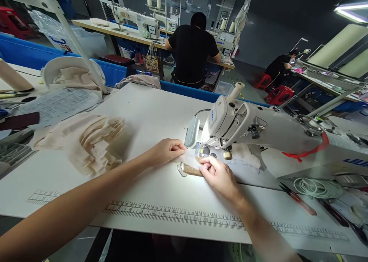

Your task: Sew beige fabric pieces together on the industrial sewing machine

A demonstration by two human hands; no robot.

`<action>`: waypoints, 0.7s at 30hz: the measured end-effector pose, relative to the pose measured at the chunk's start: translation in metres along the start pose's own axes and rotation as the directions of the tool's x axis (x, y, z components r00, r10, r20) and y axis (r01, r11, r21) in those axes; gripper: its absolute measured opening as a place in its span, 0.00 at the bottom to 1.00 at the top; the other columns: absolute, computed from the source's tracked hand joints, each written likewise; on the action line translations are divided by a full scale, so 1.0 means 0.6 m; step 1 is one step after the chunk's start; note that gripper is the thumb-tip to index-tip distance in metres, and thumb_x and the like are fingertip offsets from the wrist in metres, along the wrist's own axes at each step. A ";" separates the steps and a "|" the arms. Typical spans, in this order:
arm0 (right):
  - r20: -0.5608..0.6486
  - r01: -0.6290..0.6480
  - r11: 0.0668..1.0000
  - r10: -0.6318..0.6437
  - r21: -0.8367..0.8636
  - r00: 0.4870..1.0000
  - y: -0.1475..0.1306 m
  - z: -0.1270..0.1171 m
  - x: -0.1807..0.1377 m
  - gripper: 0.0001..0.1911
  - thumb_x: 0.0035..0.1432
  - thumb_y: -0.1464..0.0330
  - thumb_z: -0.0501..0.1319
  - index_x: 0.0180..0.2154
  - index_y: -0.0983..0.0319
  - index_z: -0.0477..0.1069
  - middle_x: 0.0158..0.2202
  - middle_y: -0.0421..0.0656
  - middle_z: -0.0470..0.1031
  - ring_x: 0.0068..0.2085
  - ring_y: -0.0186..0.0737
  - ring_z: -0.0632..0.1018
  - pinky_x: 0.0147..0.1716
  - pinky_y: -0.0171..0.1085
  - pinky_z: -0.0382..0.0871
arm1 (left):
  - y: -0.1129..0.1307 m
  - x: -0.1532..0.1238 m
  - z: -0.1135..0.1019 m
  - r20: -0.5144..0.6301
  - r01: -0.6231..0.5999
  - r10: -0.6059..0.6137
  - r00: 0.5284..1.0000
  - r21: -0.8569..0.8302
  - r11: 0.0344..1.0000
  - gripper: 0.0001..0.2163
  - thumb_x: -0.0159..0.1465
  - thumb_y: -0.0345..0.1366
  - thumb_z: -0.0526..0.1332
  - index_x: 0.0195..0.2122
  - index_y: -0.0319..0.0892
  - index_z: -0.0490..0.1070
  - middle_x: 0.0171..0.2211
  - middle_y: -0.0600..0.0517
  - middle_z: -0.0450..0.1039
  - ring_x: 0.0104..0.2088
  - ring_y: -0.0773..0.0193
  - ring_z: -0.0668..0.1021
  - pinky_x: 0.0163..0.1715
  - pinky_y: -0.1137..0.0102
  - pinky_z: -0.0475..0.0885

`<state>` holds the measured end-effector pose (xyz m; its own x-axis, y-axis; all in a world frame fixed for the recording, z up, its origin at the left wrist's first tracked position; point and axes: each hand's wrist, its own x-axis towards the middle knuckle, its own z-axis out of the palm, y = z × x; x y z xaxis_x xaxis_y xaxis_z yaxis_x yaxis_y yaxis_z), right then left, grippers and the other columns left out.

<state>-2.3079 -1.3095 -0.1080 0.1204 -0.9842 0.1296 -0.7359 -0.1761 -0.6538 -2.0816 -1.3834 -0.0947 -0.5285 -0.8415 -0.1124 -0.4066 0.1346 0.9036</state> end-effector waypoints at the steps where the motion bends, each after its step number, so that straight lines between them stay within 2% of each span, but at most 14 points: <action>1: -0.010 0.005 1.000 -0.005 -0.025 1.000 0.000 0.002 0.000 0.04 0.58 0.66 0.58 0.33 0.56 0.72 0.27 0.43 0.74 0.26 0.41 0.70 0.28 0.41 0.67 | 0.000 -0.001 0.000 -0.011 -0.017 0.017 1.000 0.014 1.000 0.09 0.60 0.42 0.58 0.30 0.42 0.69 0.20 0.59 0.61 0.22 0.69 0.60 0.24 0.72 0.54; 5: -0.059 0.063 0.998 -0.064 -0.019 0.996 -0.010 0.004 -0.011 0.08 0.61 0.67 0.56 0.30 0.57 0.70 0.26 0.42 0.72 0.26 0.40 0.69 0.28 0.40 0.67 | 0.007 -0.014 -0.004 -0.155 -0.159 0.194 0.969 0.215 0.964 0.07 0.58 0.39 0.57 0.27 0.42 0.68 0.27 0.54 0.66 0.28 0.67 0.65 0.28 0.71 0.58; 7: -0.021 0.158 0.985 -0.157 0.070 0.987 -0.024 0.003 -0.022 0.09 0.63 0.66 0.55 0.32 0.58 0.71 0.27 0.42 0.71 0.25 0.37 0.68 0.26 0.38 0.66 | 0.012 -0.023 -0.011 -0.147 -0.164 0.203 0.968 0.241 0.957 0.06 0.59 0.38 0.56 0.28 0.42 0.68 0.23 0.56 0.64 0.25 0.67 0.64 0.27 0.71 0.57; 9: 0.079 0.304 0.932 -0.325 0.198 0.943 -0.040 0.002 -0.036 0.07 0.64 0.68 0.56 0.37 0.59 0.73 0.31 0.41 0.73 0.24 0.33 0.67 0.24 0.36 0.65 | 0.015 -0.030 -0.021 -0.063 -0.136 0.143 0.988 0.098 0.986 0.06 0.59 0.38 0.56 0.33 0.43 0.68 0.20 0.59 0.64 0.23 0.68 0.65 0.27 0.72 0.58; 11: 0.153 0.447 0.848 -0.501 0.285 0.852 -0.053 0.003 -0.047 0.08 0.64 0.70 0.57 0.43 0.58 0.73 0.35 0.42 0.74 0.25 0.31 0.68 0.25 0.34 0.66 | 0.015 -0.033 -0.031 0.032 -0.122 0.126 0.992 -0.106 0.987 0.06 0.57 0.37 0.57 0.35 0.42 0.68 0.22 0.58 0.69 0.25 0.68 0.68 0.29 0.72 0.62; 12: 0.151 0.499 0.813 -0.557 0.301 0.817 -0.056 0.004 -0.051 0.09 0.63 0.71 0.57 0.44 0.58 0.72 0.36 0.42 0.75 0.25 0.31 0.69 0.26 0.34 0.67 | 0.014 -0.033 -0.037 0.066 -0.124 0.138 0.988 -0.190 0.974 0.07 0.56 0.36 0.58 0.34 0.41 0.69 0.25 0.56 0.71 0.27 0.68 0.70 0.30 0.72 0.63; 13: 0.126 0.527 0.795 -0.581 0.299 0.804 -0.058 0.005 -0.053 0.10 0.63 0.72 0.57 0.45 0.58 0.72 0.37 0.42 0.75 0.27 0.32 0.71 0.27 0.34 0.68 | 0.013 -0.033 -0.041 0.092 -0.126 0.154 0.984 -0.255 0.959 0.07 0.54 0.36 0.58 0.34 0.41 0.69 0.27 0.55 0.72 0.29 0.67 0.72 0.32 0.72 0.64; 15: 0.010 0.522 0.812 -0.543 0.261 0.839 -0.057 0.006 -0.053 0.10 0.65 0.72 0.56 0.45 0.56 0.72 0.38 0.43 0.75 0.28 0.33 0.72 0.27 0.34 0.70 | 0.009 -0.033 -0.047 0.126 -0.131 0.184 0.975 -0.345 0.929 0.07 0.52 0.35 0.58 0.32 0.40 0.71 0.28 0.54 0.73 0.30 0.66 0.73 0.33 0.72 0.65; 18: -0.135 0.414 0.879 -0.392 0.237 0.910 -0.055 0.007 -0.044 0.13 0.68 0.67 0.53 0.51 0.55 0.71 0.47 0.48 0.73 0.30 0.34 0.73 0.29 0.37 0.73 | 0.007 -0.035 -0.044 0.199 -0.102 0.202 0.959 -0.421 0.901 0.07 0.52 0.36 0.60 0.30 0.41 0.72 0.28 0.53 0.74 0.30 0.65 0.73 0.32 0.72 0.66; 20: -0.100 0.305 0.903 -0.288 0.304 0.952 -0.061 0.007 -0.035 0.17 0.69 0.62 0.53 0.57 0.55 0.67 0.49 0.48 0.73 0.30 0.35 0.75 0.32 0.39 0.75 | 0.008 -0.038 -0.035 0.265 -0.074 0.213 0.940 -0.455 0.888 0.06 0.52 0.36 0.61 0.30 0.40 0.72 0.28 0.53 0.74 0.30 0.65 0.74 0.32 0.72 0.66; 21: -0.027 0.231 0.899 -0.238 0.372 0.971 -0.066 0.007 -0.029 0.20 0.69 0.59 0.53 0.59 0.56 0.65 0.46 0.47 0.74 0.30 0.35 0.76 0.33 0.39 0.75 | 0.009 -0.040 -0.029 0.297 -0.061 0.225 0.928 -0.473 0.879 0.06 0.53 0.36 0.62 0.30 0.40 0.72 0.28 0.53 0.73 0.30 0.65 0.74 0.33 0.71 0.67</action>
<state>-2.2781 -1.2857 -0.0877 0.2745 -0.9132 0.3014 -0.3858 -0.3916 -0.8353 -2.0581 -1.3719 -0.0797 -0.8029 -0.5956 -0.0240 0.0276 -0.0774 0.9966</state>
